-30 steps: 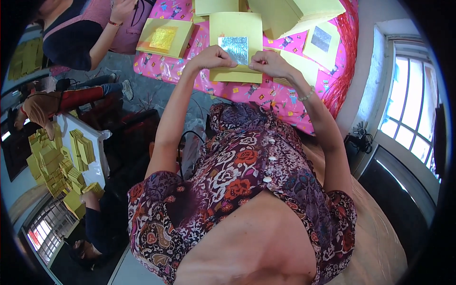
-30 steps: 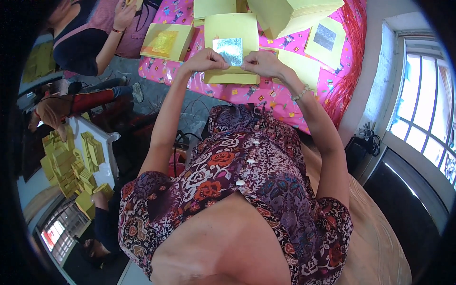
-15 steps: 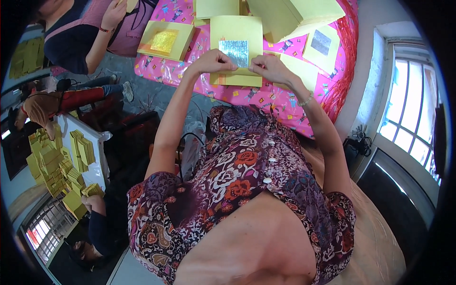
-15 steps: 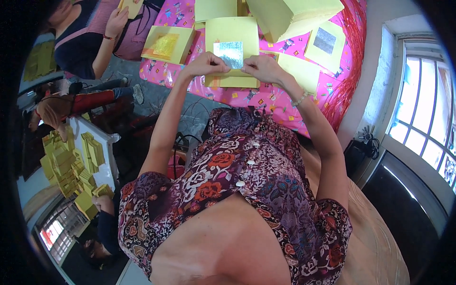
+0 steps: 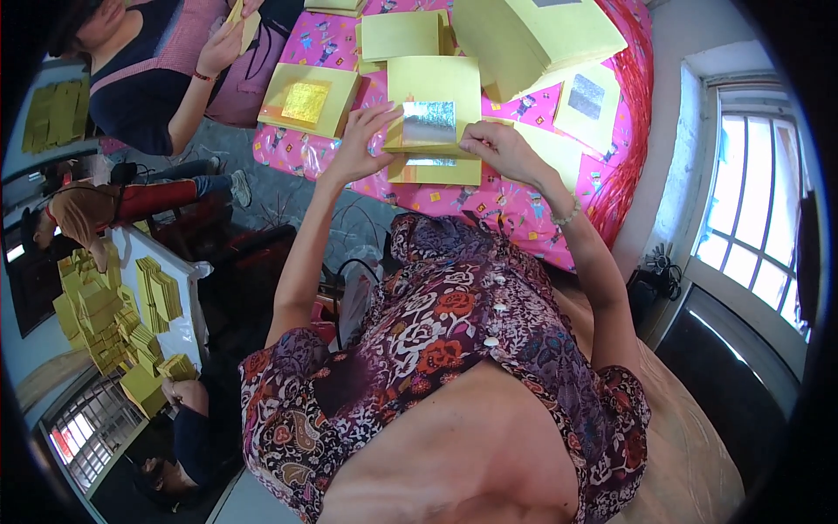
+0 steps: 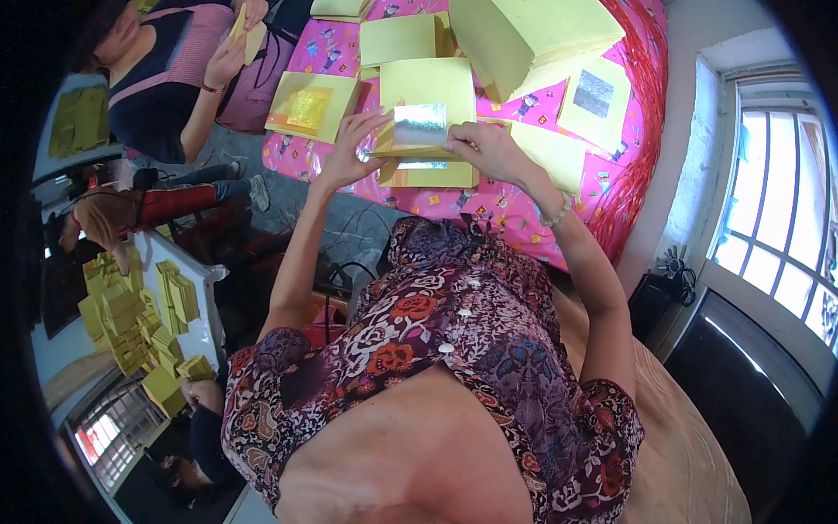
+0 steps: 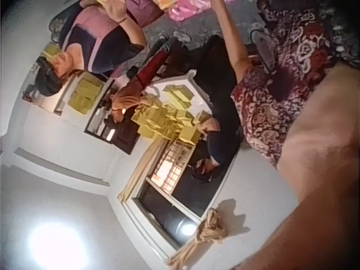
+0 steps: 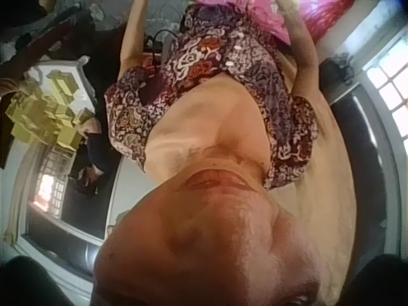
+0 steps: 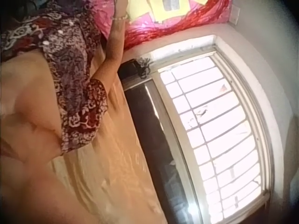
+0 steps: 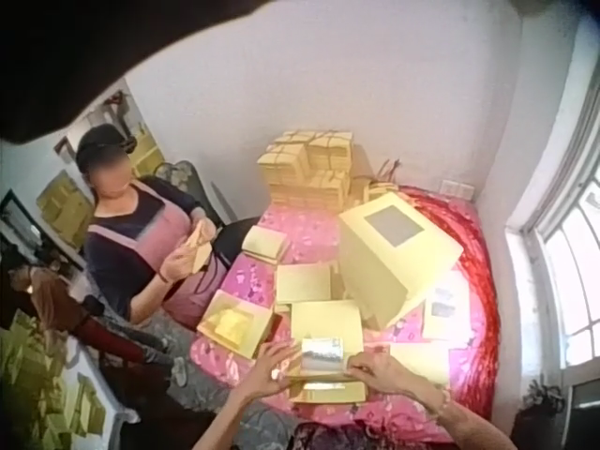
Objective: Folding and stacking sheets of paper with gold/silver leaf inserts, likely joss paper.
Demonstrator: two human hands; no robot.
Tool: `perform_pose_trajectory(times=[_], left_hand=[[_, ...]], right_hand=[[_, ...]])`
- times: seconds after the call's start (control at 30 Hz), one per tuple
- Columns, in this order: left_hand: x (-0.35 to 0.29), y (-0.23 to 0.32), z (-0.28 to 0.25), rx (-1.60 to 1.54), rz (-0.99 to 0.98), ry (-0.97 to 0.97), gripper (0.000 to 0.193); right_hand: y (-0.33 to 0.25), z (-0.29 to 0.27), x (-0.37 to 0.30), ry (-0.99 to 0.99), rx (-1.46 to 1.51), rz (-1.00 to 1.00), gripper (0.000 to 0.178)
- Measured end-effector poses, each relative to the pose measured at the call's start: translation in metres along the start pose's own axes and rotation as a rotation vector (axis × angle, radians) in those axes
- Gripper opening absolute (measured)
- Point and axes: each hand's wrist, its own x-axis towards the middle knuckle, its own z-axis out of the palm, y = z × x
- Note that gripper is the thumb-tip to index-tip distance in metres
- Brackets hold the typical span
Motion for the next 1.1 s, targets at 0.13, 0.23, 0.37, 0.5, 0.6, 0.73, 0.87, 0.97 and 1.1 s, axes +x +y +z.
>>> perform_pose_trajectory(times=[0.13,0.23,0.37,0.5,0.6,0.73,0.87,0.97,1.1], left_hand=[[0.011,-0.006,0.004,0.061,0.154,0.093,0.059],[0.020,-0.005,0.003,-0.022,0.202,0.084,0.040],[0.021,0.002,-0.007,-0.113,0.141,0.080,0.030],[0.027,0.017,-0.008,-0.165,0.027,0.163,0.023],[0.027,0.021,-0.008,-0.348,-0.139,0.194,0.023],[0.027,0.030,-0.007,-0.208,-0.117,0.306,0.020],[0.017,0.033,-0.002,-0.232,-0.139,0.378,0.018],[0.011,0.040,0.002,-0.226,-0.225,0.361,0.018],[0.018,0.043,0.009,-0.287,-0.219,0.523,0.017]], right_hand=[[-0.016,-0.010,0.001,0.001,0.066,-0.016,0.021],[-0.029,-0.023,-0.003,-0.033,0.119,-0.076,0.021],[-0.042,-0.035,-0.011,-0.091,-0.014,-0.074,0.066],[-0.003,-0.017,-0.007,0.093,-0.005,-0.069,0.044],[0.001,-0.001,-0.001,0.325,0.135,0.007,0.033],[-0.001,0.010,0.007,0.485,0.284,0.110,0.029],[-0.008,0.015,0.002,0.523,0.192,0.094,0.026],[-0.005,0.017,-0.005,0.600,0.157,-0.122,0.023],[-0.004,0.020,0.000,0.603,0.111,-0.031,0.021]])
